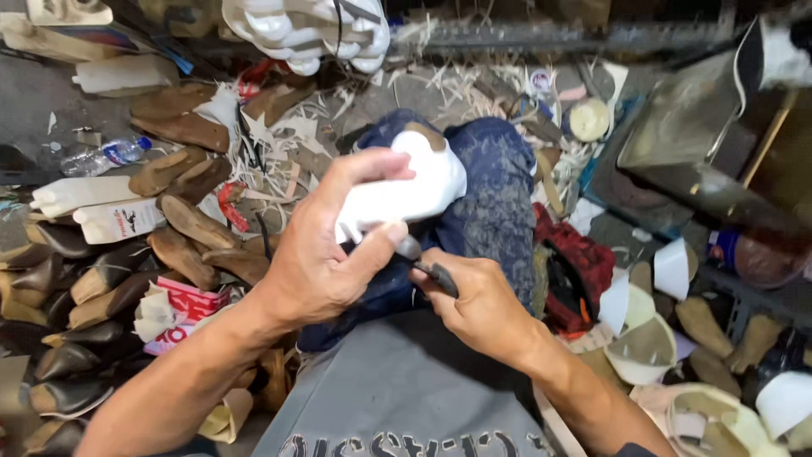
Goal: The person sits on the floor and uses pliers to trim and shape the edge of a white shoe upper. They repeatedly adjust the shoe's position and use a wooden mallet to tap the pliers and the shoe during the process.
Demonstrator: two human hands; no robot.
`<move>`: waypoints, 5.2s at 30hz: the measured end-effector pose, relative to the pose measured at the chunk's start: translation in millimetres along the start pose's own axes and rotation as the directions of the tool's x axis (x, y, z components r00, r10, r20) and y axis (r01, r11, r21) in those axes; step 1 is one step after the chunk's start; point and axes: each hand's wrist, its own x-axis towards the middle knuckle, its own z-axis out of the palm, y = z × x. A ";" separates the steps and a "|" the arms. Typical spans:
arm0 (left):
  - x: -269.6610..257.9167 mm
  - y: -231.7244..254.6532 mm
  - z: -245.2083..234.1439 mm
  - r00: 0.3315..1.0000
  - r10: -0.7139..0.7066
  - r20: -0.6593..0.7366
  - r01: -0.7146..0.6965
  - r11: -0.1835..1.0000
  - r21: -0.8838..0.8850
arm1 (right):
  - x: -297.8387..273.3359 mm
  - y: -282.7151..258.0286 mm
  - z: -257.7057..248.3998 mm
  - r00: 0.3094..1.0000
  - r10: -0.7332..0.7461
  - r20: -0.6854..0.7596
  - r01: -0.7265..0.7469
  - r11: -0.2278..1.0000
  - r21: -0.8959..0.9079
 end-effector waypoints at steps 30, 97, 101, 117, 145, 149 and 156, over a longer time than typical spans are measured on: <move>23.0 -64.1 75.0 0.927 -0.375 0.005 0.324 0.795 -0.512 | 130.6 53.0 -177.1 0.884 -0.129 -0.449 -0.006 0.958 -0.287; -1.2 -89.8 80.3 0.996 -0.031 -0.089 -0.001 0.942 -0.337 | 74.0 -33.3 -115.9 0.982 0.167 0.089 -0.134 0.947 -0.292; -4.2 -87.8 78.0 0.994 -0.093 -0.065 0.068 0.944 -0.324 | 84.8 -47.4 -108.6 0.922 0.285 0.261 -0.150 0.887 -0.437; -8.8 -112.7 115.7 0.906 -0.235 -0.352 -0.010 0.820 -0.573 | -7.7 19.4 -38.2 0.880 0.024 -0.474 -0.055 0.997 -0.052; 3.4 -99.8 112.3 0.882 -0.365 -0.297 0.166 0.831 -0.530 | 18.2 -1.2 0.8 0.621 -0.346 -0.703 0.370 0.920 -0.127; 7.4 -94.7 107.2 0.871 -0.338 -0.357 0.132 0.860 -0.493 | 15.1 29.0 -2.1 0.844 -0.384 -0.375 0.079 0.780 -0.621; 7.0 -102.0 117.1 0.880 -0.368 -0.301 0.119 0.783 -0.610 | -49.8 197.6 -30.8 0.863 -0.201 -0.463 0.142 0.977 -0.159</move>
